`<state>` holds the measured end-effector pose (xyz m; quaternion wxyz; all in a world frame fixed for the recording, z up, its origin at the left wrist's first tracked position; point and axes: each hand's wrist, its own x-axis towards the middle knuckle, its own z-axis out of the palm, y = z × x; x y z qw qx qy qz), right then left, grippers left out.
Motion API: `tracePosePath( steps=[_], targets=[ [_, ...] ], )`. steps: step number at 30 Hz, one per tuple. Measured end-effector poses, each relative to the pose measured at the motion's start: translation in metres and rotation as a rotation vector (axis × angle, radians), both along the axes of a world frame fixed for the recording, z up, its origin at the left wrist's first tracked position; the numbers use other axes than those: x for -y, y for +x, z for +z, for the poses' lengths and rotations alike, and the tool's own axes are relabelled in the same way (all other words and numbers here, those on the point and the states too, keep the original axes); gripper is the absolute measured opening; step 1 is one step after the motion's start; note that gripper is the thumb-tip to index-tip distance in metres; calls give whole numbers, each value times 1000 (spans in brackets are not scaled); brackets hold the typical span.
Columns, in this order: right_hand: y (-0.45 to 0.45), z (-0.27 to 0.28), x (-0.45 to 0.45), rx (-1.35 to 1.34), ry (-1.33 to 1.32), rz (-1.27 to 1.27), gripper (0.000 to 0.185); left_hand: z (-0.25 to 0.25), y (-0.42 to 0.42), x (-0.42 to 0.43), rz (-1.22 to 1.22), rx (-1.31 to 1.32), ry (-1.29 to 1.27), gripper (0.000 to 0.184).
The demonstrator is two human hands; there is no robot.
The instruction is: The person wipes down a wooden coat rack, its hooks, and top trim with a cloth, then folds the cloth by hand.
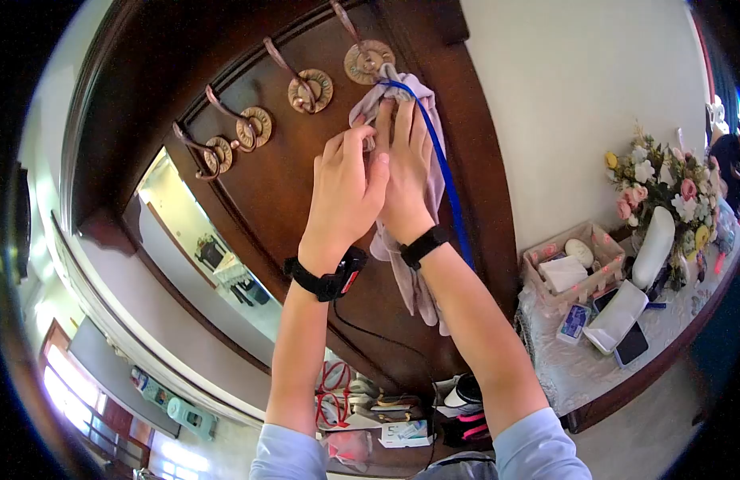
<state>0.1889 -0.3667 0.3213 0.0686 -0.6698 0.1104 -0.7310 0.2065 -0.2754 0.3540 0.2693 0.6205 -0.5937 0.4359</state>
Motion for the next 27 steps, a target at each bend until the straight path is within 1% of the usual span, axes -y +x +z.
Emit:
tracePosePath(
  steps=[1, 2, 3, 4, 5, 7, 8, 9, 10, 11, 13, 14, 15, 16, 17, 19, 21, 23, 25, 27],
  targets=[
    [2, -3, -1, -11, -9, 11, 57, -4, 1, -5, 18, -17, -15, 34],
    [4, -9, 0, -100, -119, -53, 57, -8, 2, -11, 39, -34, -33, 39],
    [8, -13, -3, -185, -230, -116, 56, -14, 5, -19, 54, -42, -46, 39],
    [16, -17, -13, -153, -169, -90, 57, -21, 7, -27, 142, 23, -71, 41],
    [19, -22, -20, -155, -179, -75, 57, -29, 11, -36, 232, 89, -92, 44],
    [24, -28, -33, -215, -287, -4, 58, -42, 22, -56, 295, 85, -102, 47],
    [30, -28, -41, -215, -320, 59, 58, -47, 29, -66, 375, 88, -130, 48],
    [33, -27, -48, -248, -374, 58, 55, -49, 37, -76, 454, 91, -159, 50],
    [39, -20, -62, -262, -430, 120, 55, -47, 48, -96, 420, -20, -184, 49],
    [42, -14, -70, -276, -474, 170, 54, -46, 56, -107, 395, -41, -206, 45],
    [48, -2, -83, -241, -518, 175, 55, -42, 70, -121, 261, -133, -275, 41],
    [48, 5, -90, -261, -519, 122, 57, -40, 73, -128, 263, -135, -288, 41],
    [51, 10, -96, -281, -518, 69, 58, -38, 75, -134, 178, -200, -308, 39],
    [57, 17, -101, -225, -537, 70, 62, -37, 76, -138, 92, -263, -325, 38],
    [61, 21, -107, -227, -542, 71, 62, -36, 78, -141, 92, -266, -329, 38],
    [67, 29, -118, -246, -460, 88, 63, -33, 83, -145, -66, -337, -368, 38],
    [74, 35, -127, -207, -458, 61, 64, -33, 86, -149, -56, -330, -385, 39],
    [76, 44, -138, -196, -383, 98, 67, -28, 80, -156, -103, -436, -450, 40],
    [77, 54, -142, -225, -344, 128, 69, -31, 77, -162, -182, -633, -508, 39],
    [79, 67, -142, -94, -325, 88, 72, -38, 89, -166, -164, -593, -522, 39]
  ],
)
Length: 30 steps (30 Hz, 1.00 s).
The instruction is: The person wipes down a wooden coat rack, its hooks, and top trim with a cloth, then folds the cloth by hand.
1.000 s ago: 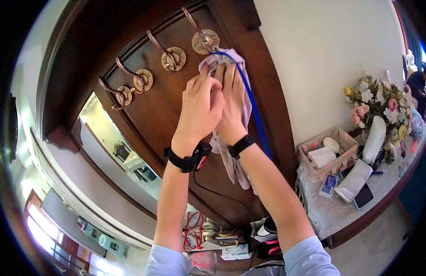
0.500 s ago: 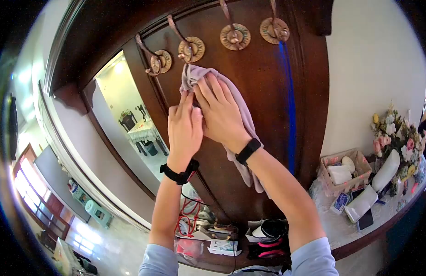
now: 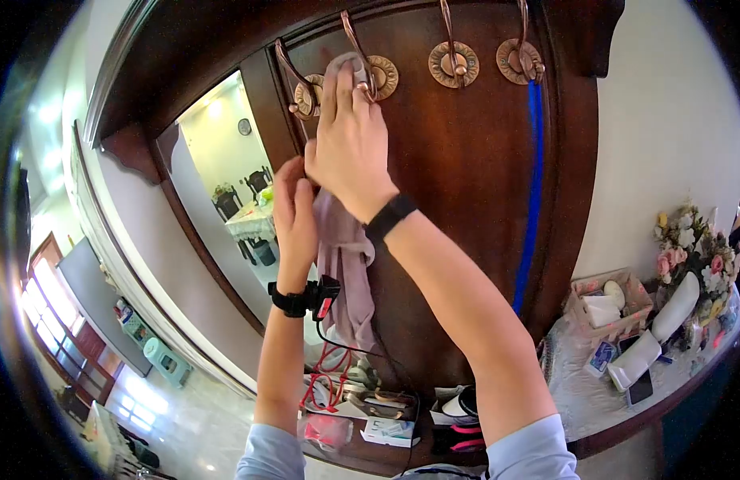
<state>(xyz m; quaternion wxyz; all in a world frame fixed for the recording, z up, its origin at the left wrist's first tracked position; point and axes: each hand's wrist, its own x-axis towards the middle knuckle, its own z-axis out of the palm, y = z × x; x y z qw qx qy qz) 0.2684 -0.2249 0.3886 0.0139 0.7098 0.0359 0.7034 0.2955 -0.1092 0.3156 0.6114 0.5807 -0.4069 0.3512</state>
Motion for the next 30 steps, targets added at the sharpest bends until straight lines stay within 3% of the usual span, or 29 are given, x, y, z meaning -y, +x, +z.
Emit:
tracePosePath(
  steps=[3, 4, 6, 7, 8, 10, 15, 20, 24, 28, 30],
  targets=[
    [4, 14, -8, -57, 75, 56, 73, -20, 8, 1, 44, 138, 126, 43],
    [8, 16, -10, -78, 90, 37, 73, -27, -3, 0, 77, -9, 239, 53],
    [13, 15, -10, -38, 73, 0, 73, -41, -2, 7, 157, 139, 338, 60],
    [12, 14, -9, -40, 56, -11, 73, -43, -3, 11, 255, 337, 347, 65],
    [12, 13, -8, -41, 35, -21, 73, -46, -4, 13, 253, 339, 344, 65],
    [9, 2, -4, -53, 16, -31, 69, -56, -10, 18, 364, 333, 406, 64],
    [6, -51, 5, -52, -69, -89, 52, -85, 1, 37, 227, 321, 362, 40],
    [-30, -85, 39, -138, -76, -208, 52, -98, -16, 63, 187, 262, 414, 37],
    [-47, -68, 68, -86, 98, -144, 56, -84, -26, 86, 252, 355, 364, 30],
    [-48, -32, 73, -41, 78, 149, 61, -62, -27, 110, 261, 398, 270, 31],
    [-43, -15, 71, -9, 57, 156, 66, -47, -33, 114, 195, 380, 241, 36]
  ],
)
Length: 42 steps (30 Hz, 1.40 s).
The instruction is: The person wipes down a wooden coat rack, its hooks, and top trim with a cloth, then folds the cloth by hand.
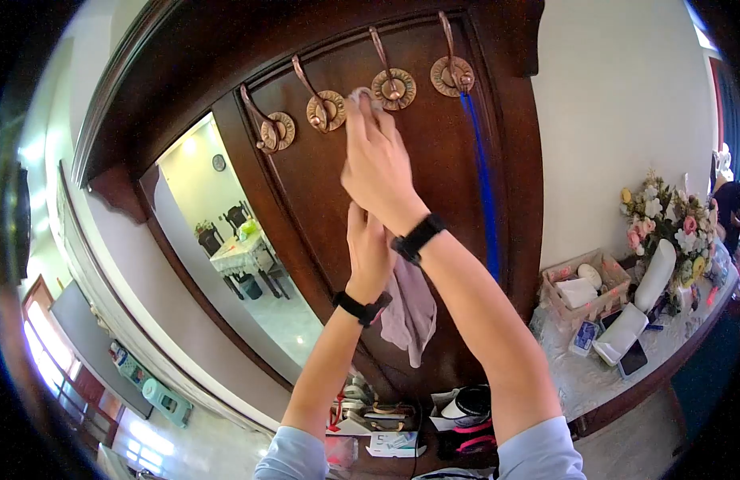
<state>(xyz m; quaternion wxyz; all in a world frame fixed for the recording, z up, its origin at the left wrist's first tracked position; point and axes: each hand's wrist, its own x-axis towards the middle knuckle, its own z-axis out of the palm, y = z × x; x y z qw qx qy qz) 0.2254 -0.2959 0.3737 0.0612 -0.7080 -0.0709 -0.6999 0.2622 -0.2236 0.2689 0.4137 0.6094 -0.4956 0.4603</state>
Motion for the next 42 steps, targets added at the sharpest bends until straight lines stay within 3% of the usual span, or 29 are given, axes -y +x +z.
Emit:
tracePosePath(
  steps=[3, 5, 8, 9, 10, 12, 13, 14, 16, 17, 21, 23, 24, 27, 30, 32, 37, 40, 42],
  targets=[
    [5, 21, -6, 42, 28, 56, 62, 16, 1, 7, -65, 33, -48, 43],
    [5, 40, -5, -105, 170, 291, 51, 27, 7, 10, -60, 95, -77, 44],
    [9, 68, 4, -147, 69, 203, 50, 42, 21, 15, 119, 247, -76, 47],
    [-4, 76, 3, -312, 114, 210, 57, 46, 24, 14, 163, 272, -31, 49],
    [-13, 83, -5, -315, 111, 216, 57, 49, 20, 15, 121, 185, -58, 52],
    [-17, 95, -16, -250, 484, 707, 61, 58, 13, 15, 119, 159, -67, 53],
    [14, 105, -1, -244, 439, 681, 70, 60, 27, 19, 318, 309, 4, 54],
    [13, 109, -1, -247, 435, 682, 70, 65, 23, 16, 321, 307, 1, 54],
    [8, 115, -1, -544, 548, 983, 77, 72, 11, 11, 371, 294, 37, 51],
    [4, 116, -1, -609, 562, 960, 82, 73, 5, 10, 291, 257, 15, 54],
    [2, 124, -3, -587, 495, 814, 84, 66, 9, 11, 362, 247, 64, 53],
    [0, 121, -6, -384, 492, 540, 84, 66, 14, 13, 331, 297, -13, 46],
    [-4, 114, -6, -388, 492, 541, 84, 64, 15, 12, 333, 294, -13, 46],
    [-17, 77, -12, 23, 122, 105, 44, 58, 15, 10, 390, 330, -11, 42],
    [-16, 43, -22, -124, 218, 253, 39, 40, 28, 8, 373, 273, 85, 45],
    [-12, 13, -21, -115, 230, 200, 38, 28, 30, 2, 335, 225, 61, 45],
    [-37, -45, -34, -234, 269, 180, 34, -10, 57, -39, 571, 214, 22, 43],
    [-38, -62, -37, -382, 168, 278, 31, -1, 75, -64, 492, 242, -109, 38],
    [-38, -68, -41, -399, 114, 543, 28, 16, 80, -79, 548, 230, -102, 41]
  ],
)
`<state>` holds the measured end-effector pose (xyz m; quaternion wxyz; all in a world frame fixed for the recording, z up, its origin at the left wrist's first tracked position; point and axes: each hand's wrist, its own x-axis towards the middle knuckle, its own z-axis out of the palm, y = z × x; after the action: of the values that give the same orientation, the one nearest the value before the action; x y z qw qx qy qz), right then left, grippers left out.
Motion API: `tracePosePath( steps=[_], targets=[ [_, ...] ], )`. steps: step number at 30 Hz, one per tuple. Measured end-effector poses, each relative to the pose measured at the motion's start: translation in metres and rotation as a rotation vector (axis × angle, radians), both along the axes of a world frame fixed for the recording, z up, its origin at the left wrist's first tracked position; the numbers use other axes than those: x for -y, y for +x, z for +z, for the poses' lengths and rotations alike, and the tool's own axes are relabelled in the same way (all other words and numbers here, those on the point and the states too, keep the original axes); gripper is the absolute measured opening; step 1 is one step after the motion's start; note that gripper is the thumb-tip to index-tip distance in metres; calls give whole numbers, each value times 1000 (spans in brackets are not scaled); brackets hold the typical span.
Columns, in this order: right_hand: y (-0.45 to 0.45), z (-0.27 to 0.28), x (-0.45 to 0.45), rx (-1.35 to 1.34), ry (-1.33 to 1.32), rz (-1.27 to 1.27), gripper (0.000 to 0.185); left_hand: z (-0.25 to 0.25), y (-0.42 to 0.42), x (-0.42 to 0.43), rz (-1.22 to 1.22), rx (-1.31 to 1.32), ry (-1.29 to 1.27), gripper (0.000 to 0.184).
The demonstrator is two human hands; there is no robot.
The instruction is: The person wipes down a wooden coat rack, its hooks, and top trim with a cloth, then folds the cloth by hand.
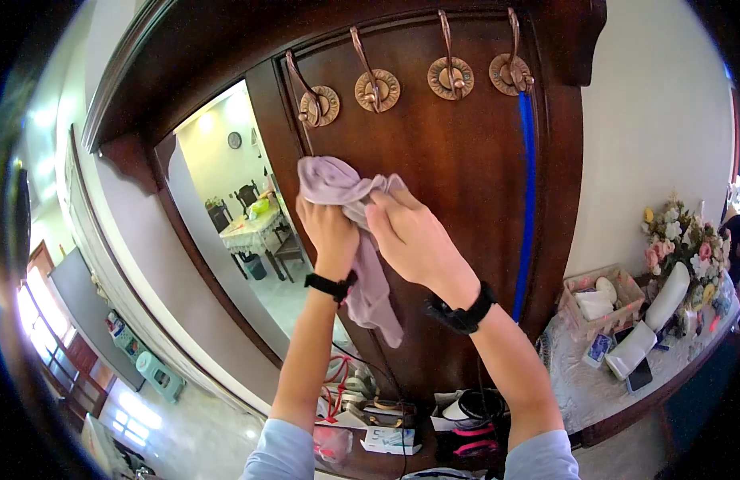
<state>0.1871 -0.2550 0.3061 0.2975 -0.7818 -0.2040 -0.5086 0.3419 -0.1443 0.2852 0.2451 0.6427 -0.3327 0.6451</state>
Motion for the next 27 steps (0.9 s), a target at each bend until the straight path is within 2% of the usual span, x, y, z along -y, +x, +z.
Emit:
tracePosePath(
  steps=[2, 4, 5, 8, 10, 12, 13, 14, 15, 18, 20, 21, 22, 23, 25, 27],
  targets=[
    [-2, -8, 1, -59, 31, 20, 29, 16, 4, -4, 45, -15, 5, 46],
    [-15, -8, -1, -23, -74, -51, 35, 40, -2, -5, 43, 122, -122, 47],
    [-24, -8, -1, -78, -98, -72, 39, 47, 8, -8, 109, 122, -59, 54],
    [-48, -20, 3, -143, -104, -24, 41, 70, 30, -24, 109, 138, 89, 57],
    [-73, -28, 5, -301, -74, 4, 42, 87, 52, -28, 121, 192, 79, 56],
    [-95, -39, 10, -391, -63, 44, 40, 106, 70, -31, -136, 175, -92, 55],
    [-104, -49, 13, -409, -64, 33, 40, 112, 72, -32, -213, 17, -167, 56],
    [-113, -58, 15, -428, -65, 20, 40, 122, 73, -36, -213, 24, -166, 56],
    [-123, -65, 17, -482, -38, 27, 38, 135, 75, -41, -18, 167, -89, 57],
    [-143, -94, 25, -610, 17, 47, 38, 168, 83, -48, 36, 293, -64, 55],
    [-151, -116, 31, -661, 34, 74, 36, 190, 77, -53, -70, -46, -119, 55],
    [-153, -127, 35, -688, 37, 80, 36, 192, 90, -57, -44, 79, -116, 50],
    [-158, -130, 36, -806, 76, 78, 36, 193, 72, -52, -39, 80, -114, 50],
    [-160, -138, 38, -802, 83, 69, 36, 195, 35, -43, -259, -84, -229, 48],
    [-163, -159, 42, -791, 118, 72, 36, 190, 42, -41, -568, -88, -379, 51],
    [-169, -174, 46, -845, 184, 45, 35, 158, 39, -46, -369, -100, -275, 52]
  ],
)
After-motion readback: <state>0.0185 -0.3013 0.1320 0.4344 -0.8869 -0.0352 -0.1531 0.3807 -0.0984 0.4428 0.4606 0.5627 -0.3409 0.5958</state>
